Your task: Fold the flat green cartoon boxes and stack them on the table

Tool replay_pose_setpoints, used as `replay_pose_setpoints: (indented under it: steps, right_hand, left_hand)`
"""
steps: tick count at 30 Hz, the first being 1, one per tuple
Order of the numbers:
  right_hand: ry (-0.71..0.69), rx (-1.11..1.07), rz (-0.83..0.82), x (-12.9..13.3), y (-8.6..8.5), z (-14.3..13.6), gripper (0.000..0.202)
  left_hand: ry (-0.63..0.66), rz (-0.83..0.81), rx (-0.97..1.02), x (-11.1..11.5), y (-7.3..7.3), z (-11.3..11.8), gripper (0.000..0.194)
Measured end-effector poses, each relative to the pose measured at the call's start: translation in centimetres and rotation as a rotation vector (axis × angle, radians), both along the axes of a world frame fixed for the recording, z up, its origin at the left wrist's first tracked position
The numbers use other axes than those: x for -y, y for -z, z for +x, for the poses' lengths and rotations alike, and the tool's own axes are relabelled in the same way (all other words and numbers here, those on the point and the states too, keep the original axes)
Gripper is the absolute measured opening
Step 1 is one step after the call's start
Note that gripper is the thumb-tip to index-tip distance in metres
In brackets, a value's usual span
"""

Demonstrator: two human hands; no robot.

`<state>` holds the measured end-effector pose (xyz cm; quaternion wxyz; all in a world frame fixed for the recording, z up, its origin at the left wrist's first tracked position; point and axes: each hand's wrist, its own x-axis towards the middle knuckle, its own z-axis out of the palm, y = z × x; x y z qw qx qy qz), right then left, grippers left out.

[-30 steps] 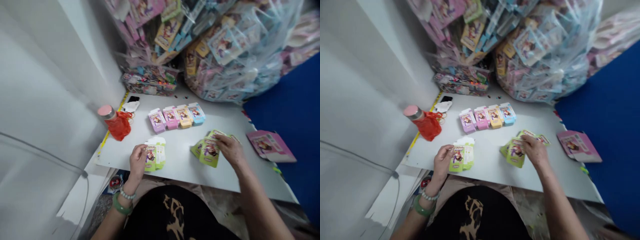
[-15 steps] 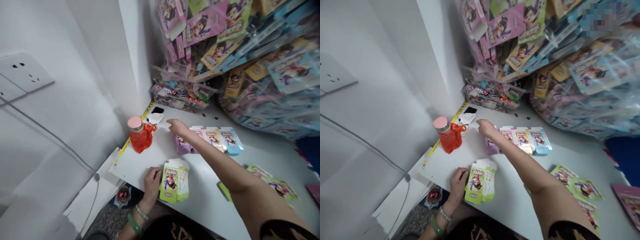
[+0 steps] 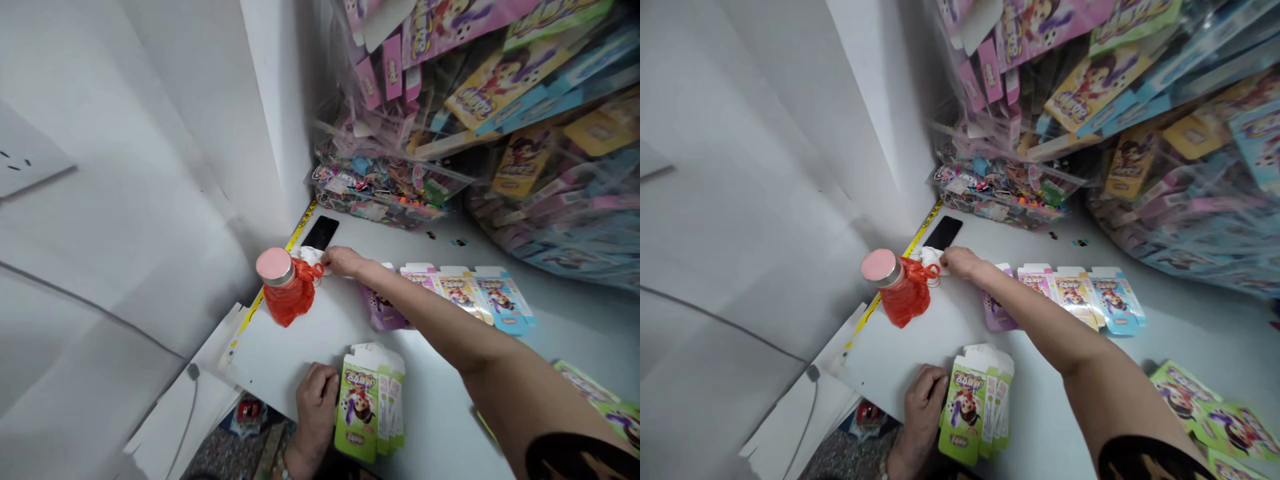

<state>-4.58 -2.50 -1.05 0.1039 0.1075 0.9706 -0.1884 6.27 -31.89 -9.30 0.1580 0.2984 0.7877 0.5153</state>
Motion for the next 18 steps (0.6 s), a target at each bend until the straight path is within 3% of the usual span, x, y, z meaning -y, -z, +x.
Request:
replay_pose_setpoints:
  steps: [5,12,15,18]
  right_hand:
    - [0.131,0.032,0.022,-1.9,0.2,0.1,0.038]
    - [0.479,-0.014,0.009,-6.3,0.4,-6.0,0.062]
    - [0.511,-0.022,-0.046,-6.8,1.0,-8.0,0.081]
    - [0.535,-0.069,-0.090,-7.3,1.8,-8.9,0.084]
  left_hand:
    - [0.015,0.005,-0.030,0.0,0.1,0.1,0.022]
    - [0.032,0.053,-0.142,0.1,0.8,-0.2,0.023]
    - [0.025,0.090,-0.204,0.0,1.0,-0.3,0.022]
    - [0.032,0.080,-0.237,-0.1,0.6,-0.4,0.020]
